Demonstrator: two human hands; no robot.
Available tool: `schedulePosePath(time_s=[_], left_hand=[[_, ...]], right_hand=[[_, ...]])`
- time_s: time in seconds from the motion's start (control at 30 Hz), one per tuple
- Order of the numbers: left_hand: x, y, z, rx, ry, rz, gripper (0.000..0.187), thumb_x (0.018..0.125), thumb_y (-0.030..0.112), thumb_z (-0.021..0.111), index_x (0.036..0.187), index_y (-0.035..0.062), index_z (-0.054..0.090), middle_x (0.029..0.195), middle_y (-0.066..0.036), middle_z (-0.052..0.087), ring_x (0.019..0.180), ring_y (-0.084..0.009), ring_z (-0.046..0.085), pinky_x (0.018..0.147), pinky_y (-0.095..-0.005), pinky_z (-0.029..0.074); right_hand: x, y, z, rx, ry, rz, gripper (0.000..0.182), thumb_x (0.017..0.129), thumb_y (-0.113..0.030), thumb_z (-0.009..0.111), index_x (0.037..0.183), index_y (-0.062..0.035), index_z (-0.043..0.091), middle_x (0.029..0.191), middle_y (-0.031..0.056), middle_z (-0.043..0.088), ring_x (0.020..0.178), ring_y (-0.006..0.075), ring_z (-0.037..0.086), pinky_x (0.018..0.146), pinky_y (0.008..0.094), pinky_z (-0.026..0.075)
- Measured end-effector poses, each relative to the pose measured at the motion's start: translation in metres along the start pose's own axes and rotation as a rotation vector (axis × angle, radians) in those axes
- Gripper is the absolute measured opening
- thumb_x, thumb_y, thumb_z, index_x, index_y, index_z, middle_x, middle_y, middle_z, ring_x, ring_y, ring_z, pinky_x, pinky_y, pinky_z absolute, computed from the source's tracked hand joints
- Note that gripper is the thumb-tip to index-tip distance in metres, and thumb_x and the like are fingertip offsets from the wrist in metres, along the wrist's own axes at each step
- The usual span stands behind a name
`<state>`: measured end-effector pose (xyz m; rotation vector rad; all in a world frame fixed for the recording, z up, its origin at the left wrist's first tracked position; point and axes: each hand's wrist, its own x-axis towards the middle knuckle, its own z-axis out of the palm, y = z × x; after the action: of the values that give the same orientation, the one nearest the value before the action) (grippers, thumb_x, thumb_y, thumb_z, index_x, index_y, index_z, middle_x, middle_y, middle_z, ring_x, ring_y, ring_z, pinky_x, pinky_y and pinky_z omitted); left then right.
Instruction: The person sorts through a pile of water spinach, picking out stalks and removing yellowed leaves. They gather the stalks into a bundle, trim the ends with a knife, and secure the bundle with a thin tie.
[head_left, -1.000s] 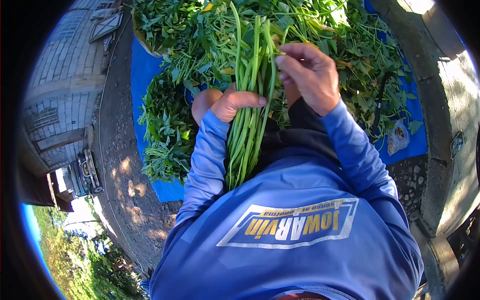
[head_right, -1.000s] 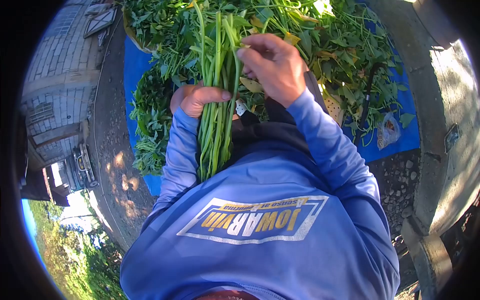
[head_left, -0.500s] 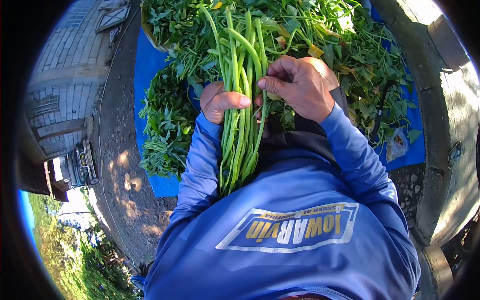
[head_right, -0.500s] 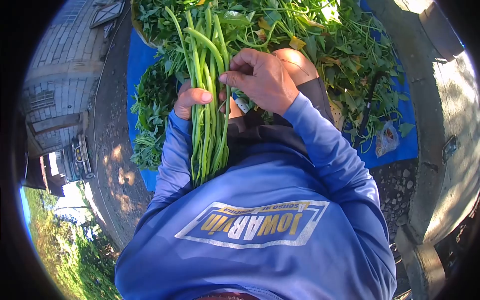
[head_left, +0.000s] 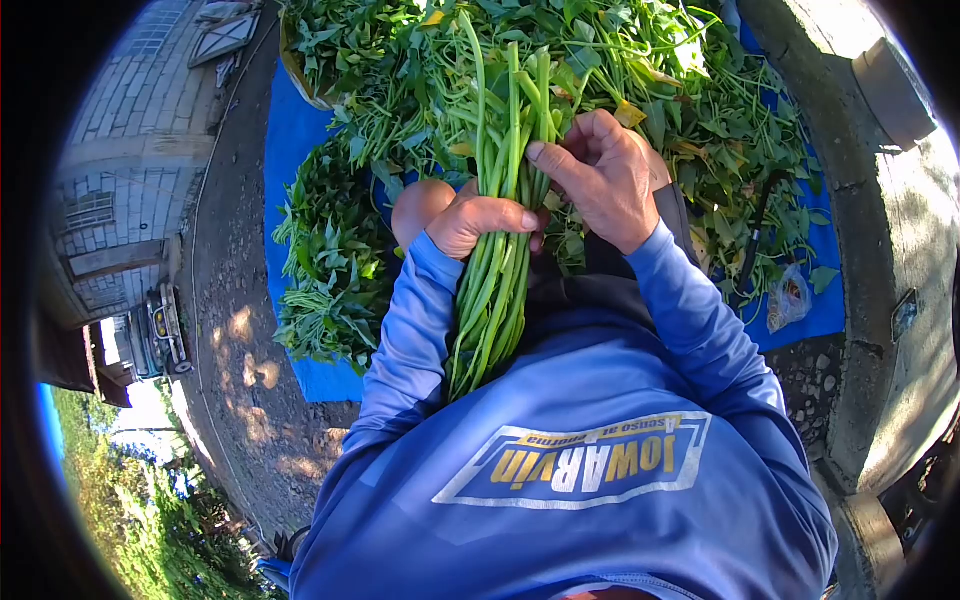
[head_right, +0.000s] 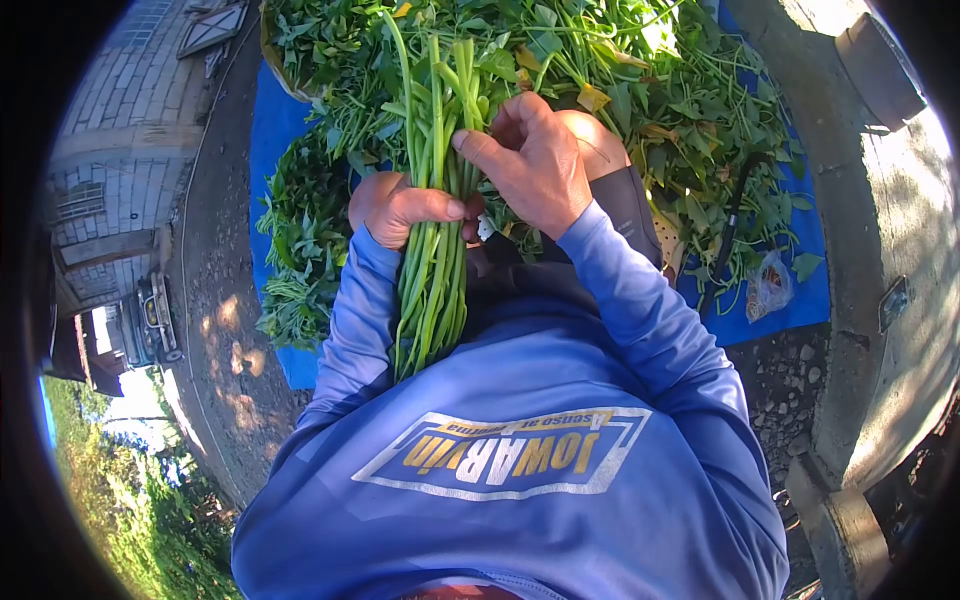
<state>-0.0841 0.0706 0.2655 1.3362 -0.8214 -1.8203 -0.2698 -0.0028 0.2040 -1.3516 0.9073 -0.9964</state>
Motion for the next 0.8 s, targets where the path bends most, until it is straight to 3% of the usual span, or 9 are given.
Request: schedulePosePath(time_s=[0.1, 0.13, 0.17, 0.23, 0.43, 0.57, 0.6, 0.67, 0.8], left_hand=[[0.006, -0.007, 0.006, -0.094, -0.070, 0.051, 0.052, 0.078, 0.007, 0.077, 0.128, -0.0015, 0.064, 0.092, -0.010, 0.070, 0.078, -0.0218, 0.069, 0.073, -0.0343, 0.059], [0.008, -0.008, 0.007, -0.071, -0.107, 0.045, 0.051, 0.077, 0.006, 0.076, 0.127, -0.0019, 0.064, 0.092, -0.010, 0.069, 0.078, -0.0216, 0.069, 0.073, -0.0339, 0.059], [0.008, -0.008, 0.009, -0.049, -0.142, 0.040, 0.050, 0.077, 0.006, 0.076, 0.126, -0.0024, 0.064, 0.091, -0.010, 0.069, 0.078, -0.0215, 0.069, 0.073, -0.0335, 0.059], [0.012, -0.001, 0.018, -0.005, -0.140, -0.025, 0.047, 0.075, 0.010, 0.078, 0.119, -0.0018, 0.065, 0.090, -0.010, 0.068, 0.077, -0.0214, 0.068, 0.072, -0.0333, 0.058], [0.025, -0.009, -0.001, -0.009, -0.366, 0.032, 0.049, 0.072, 0.023, 0.083, 0.113, -0.0001, 0.065, 0.089, -0.011, 0.067, 0.078, -0.0219, 0.068, 0.075, -0.0347, 0.055], [0.023, 0.019, -0.014, 0.180, -0.429, 0.022, 0.059, 0.075, 0.027, 0.086, 0.122, -0.0025, 0.065, 0.106, -0.014, 0.070, 0.100, -0.0234, 0.069, 0.091, -0.0357, 0.055], [0.007, 0.027, 0.003, 0.126, -0.192, 0.021, 0.073, 0.073, 0.026, 0.093, 0.131, -0.0050, 0.060, 0.117, -0.015, 0.070, 0.112, -0.0242, 0.067, 0.102, -0.0370, 0.052], [0.000, 0.021, 0.027, 0.291, 0.061, 0.465, 0.084, 0.069, 0.025, 0.098, 0.135, -0.0064, 0.056, 0.118, -0.015, 0.070, 0.115, -0.0245, 0.067, 0.107, -0.0365, 0.050], [0.007, 0.017, 0.035, 0.593, 0.273, 0.455, 0.084, 0.065, 0.015, 0.097, 0.136, -0.0044, 0.055, 0.115, -0.010, 0.072, 0.109, -0.0227, 0.069, 0.099, -0.0343, 0.054]], right_hand=[[0.000, -0.001, 0.003, 0.103, 0.061, -0.007, 0.074, 0.090, -0.041, 0.084, 0.135, 0.0062, 0.049, 0.119, 0.0174, 0.068, 0.101, 0.0211, 0.070, 0.079, 0.0331, 0.059], [0.004, -0.015, 0.001, 0.349, -0.146, 0.043, 0.090, 0.090, -0.044, 0.084, 0.149, 0.0055, 0.037, 0.133, 0.0197, 0.062, 0.110, 0.0247, 0.068, 0.085, 0.0348, 0.059], [0.002, -0.034, -0.016, 0.385, -0.374, 0.084, 0.075, 0.090, -0.047, 0.083, 0.137, 0.0061, 0.059, 0.119, 0.0194, 0.071, 0.110, 0.0259, 0.070, 0.093, 0.0392, 0.058], [0.016, -0.024, -0.017, 0.655, -0.457, 0.161, 0.072, 0.090, -0.045, 0.082, 0.137, 0.0047, 0.060, 0.120, 0.0201, 0.071, 0.109, 0.0267, 0.070, 0.094, 0.0419, 0.058], [0.033, -0.045, 0.012, 0.455, -0.205, -0.002, 0.043, 0.081, -0.012, 0.083, 0.118, 0.0037, 0.068, 0.105, 0.0151, 0.073, 0.095, 0.0235, 0.072, 0.083, 0.0412, 0.060], [0.033, -0.054, 0.022, 0.520, -0.081, 0.072, 0.033, 0.075, -0.008, 0.081, 0.104, 0.0035, 0.070, 0.089, 0.0094, 0.073, 0.076, 0.0193, 0.071, 0.070, 0.0357, 0.058], [0.037, -0.046, 0.024, 0.513, 0.000, 0.097, 0.028, 0.074, -0.007, 0.080, 0.098, 0.0034, 0.071, 0.086, 0.0093, 0.073, 0.071, 0.0184, 0.070, 0.067, 0.0338, 0.058], [0.045, -0.046, 0.031, 0.641, 0.049, 0.054, 0.028, 0.073, -0.007, 0.081, 0.097, 0.0036, 0.071, 0.086, 0.0092, 0.073, 0.072, 0.0181, 0.070, 0.067, 0.0333, 0.058], [0.043, -0.051, 0.035, 0.486, 0.176, 0.019, 0.023, 0.075, -0.009, 0.082, 0.088, 0.0044, 0.069, 0.082, 0.0084, 0.073, 0.067, 0.0169, 0.069, 0.062, 0.0326, 0.057]])
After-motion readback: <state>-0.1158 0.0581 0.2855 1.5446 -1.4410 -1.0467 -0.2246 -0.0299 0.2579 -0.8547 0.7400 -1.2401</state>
